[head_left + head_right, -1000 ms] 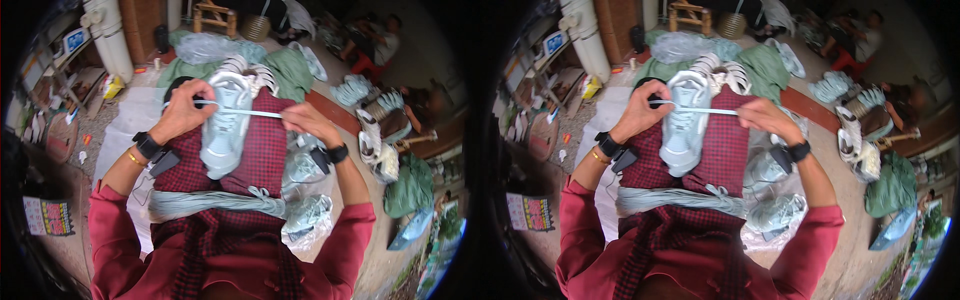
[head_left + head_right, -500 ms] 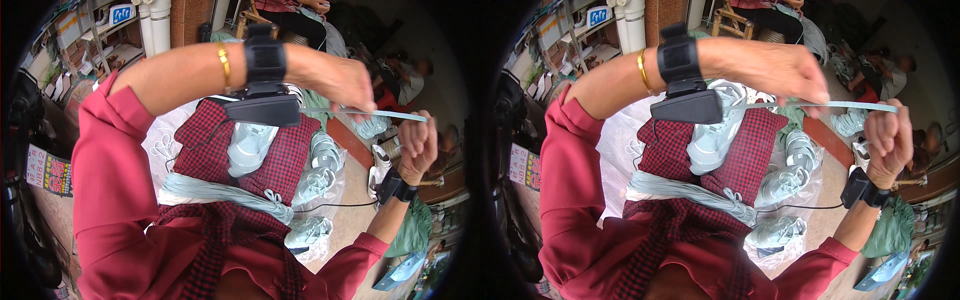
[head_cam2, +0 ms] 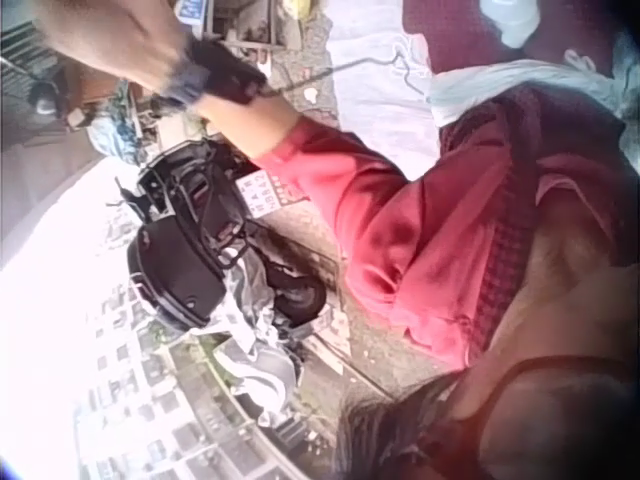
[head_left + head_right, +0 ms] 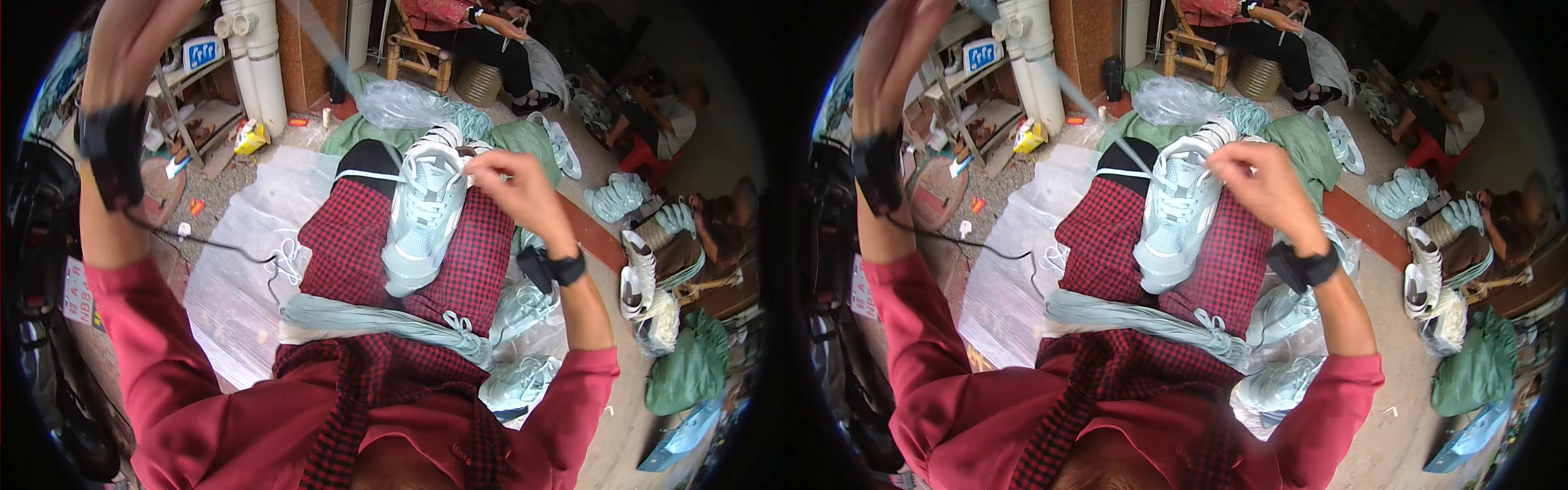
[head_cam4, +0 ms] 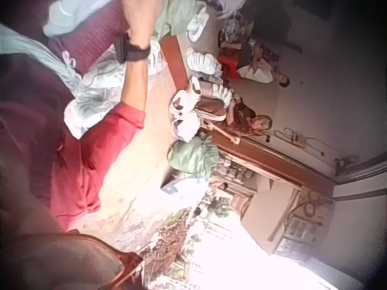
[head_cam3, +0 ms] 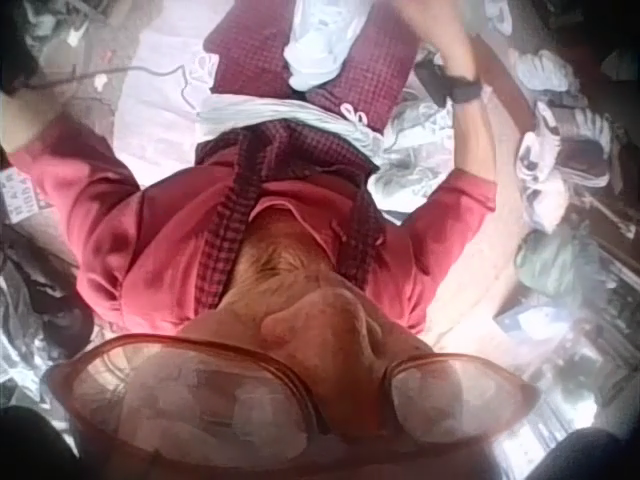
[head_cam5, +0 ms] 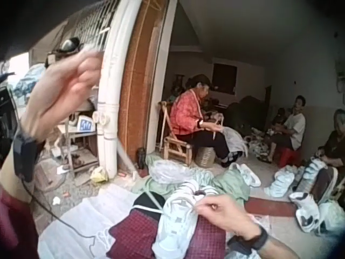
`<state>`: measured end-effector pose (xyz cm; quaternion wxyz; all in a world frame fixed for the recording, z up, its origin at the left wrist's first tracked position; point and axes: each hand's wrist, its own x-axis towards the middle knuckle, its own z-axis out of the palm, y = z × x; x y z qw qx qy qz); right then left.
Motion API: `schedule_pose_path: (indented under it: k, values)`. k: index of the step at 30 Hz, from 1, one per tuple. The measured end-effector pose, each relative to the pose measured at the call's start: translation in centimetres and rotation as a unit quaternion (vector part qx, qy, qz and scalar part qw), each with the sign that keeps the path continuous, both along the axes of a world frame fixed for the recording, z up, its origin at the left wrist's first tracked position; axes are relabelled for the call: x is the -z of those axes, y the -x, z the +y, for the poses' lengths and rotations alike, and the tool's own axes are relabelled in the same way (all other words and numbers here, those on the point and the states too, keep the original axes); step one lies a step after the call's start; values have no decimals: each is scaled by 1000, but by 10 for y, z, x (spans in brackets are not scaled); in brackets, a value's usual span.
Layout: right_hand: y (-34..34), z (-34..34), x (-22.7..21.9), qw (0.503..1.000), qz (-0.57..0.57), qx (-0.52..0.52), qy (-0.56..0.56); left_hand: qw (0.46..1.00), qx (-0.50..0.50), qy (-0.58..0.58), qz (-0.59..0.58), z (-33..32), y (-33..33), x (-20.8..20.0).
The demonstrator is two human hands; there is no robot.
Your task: Lacing a pair of light blue athletic shoes.
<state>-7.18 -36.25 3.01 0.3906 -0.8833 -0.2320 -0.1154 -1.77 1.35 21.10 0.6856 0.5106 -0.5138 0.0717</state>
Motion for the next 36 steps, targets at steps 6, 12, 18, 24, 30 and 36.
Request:
schedule_pose_path:
  k: [6,12,18,24,30,36]
  values:
    - [-37,37,40,988,-25,-8,151,923,-139,219,282,164,-43,142]
    - [-51,46,42,978,20,-54,200,876,-204,238,366,193,-28,273]
    - [-41,40,13,959,269,-87,16,869,-311,27,383,98,1,275]
    - [-25,50,-19,954,222,-85,-182,957,-141,-212,137,-61,28,261]
    - [18,35,-24,975,150,-88,-137,930,-259,-261,10,-133,8,262]
    - [53,45,14,981,8,-190,-30,894,-309,-298,-127,-144,6,264]
